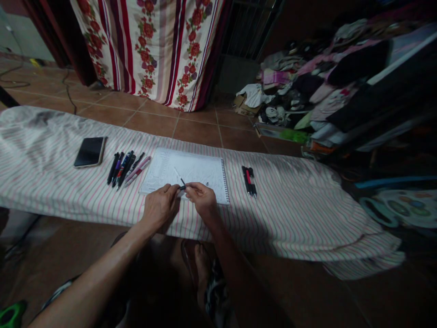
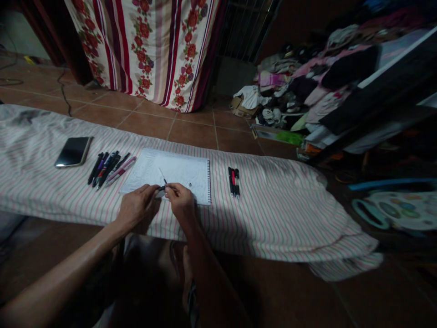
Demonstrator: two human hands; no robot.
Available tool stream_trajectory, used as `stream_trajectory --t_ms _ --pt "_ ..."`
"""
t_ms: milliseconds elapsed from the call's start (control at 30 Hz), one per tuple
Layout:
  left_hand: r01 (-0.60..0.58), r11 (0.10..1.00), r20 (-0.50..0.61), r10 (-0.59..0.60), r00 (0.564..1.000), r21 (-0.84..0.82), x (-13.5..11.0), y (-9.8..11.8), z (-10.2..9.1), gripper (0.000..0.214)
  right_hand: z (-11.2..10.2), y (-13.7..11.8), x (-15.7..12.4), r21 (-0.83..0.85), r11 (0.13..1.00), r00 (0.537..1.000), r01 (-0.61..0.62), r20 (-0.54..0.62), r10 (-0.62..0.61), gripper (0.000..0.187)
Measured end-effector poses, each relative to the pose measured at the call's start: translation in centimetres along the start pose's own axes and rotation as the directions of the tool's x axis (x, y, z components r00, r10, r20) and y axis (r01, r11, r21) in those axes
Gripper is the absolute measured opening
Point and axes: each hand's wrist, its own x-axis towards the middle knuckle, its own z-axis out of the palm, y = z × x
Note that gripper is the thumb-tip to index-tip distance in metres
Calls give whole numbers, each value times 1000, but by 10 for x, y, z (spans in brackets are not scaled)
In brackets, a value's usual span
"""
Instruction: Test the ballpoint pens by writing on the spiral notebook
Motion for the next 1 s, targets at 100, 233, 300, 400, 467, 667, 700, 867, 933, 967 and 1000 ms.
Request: stream_trajectory --t_ms 100,233,300,400,467,667,700,867,933,967,1000 --pt "19 997 -2 -20 1000 -76 1 -2 4 32 0 -1 0 -2 1000 1000 -4 -12 4 19" --pt "6 993 -9 -7 1000 -115 1 -2 4 30 1 0 1 16 1000 1000 -12 -25 13 19" --pt "-16 997 -12 15 1000 -72 0 -2 2 29 0 1 1 38 999 999 -27 -32 29 19" --pt "-18 1000 -38 18 999 2 0 -1 -1 26 0 2 2 67 996 998 -51 -41 54 21" --pt "-4 1000 -61 6 998 28 0 -2 -2 27 -1 2 3 92 994 996 -58 -59 64 23" --pt "28 999 -105 -24 994 38 0 -6 -2 31 -3 4 8 210 969 978 -129 -135 159 32" --pt "22 999 -96 -19 995 35 0 -7 -2 30 -2 4 8 221 966 978 -135 -125 165 33" --pt "-27 999 -64 28 998 19 1 -9 -5 31 -1 3 5 280 954 987 -110 -80 138 32" --pt "-57 997 -67 60 996 46 1 -11 -7 31 0 5 4 288 951 988 -113 -70 138 31" --pt "-74 995 -70 79 994 68 1 -11 -8 30 0 6 4 286 950 987 -124 -63 148 31" --pt "-91 991 -75 99 992 93 1 -12 -10 30 1 7 5 281 950 986 -136 -56 157 30"
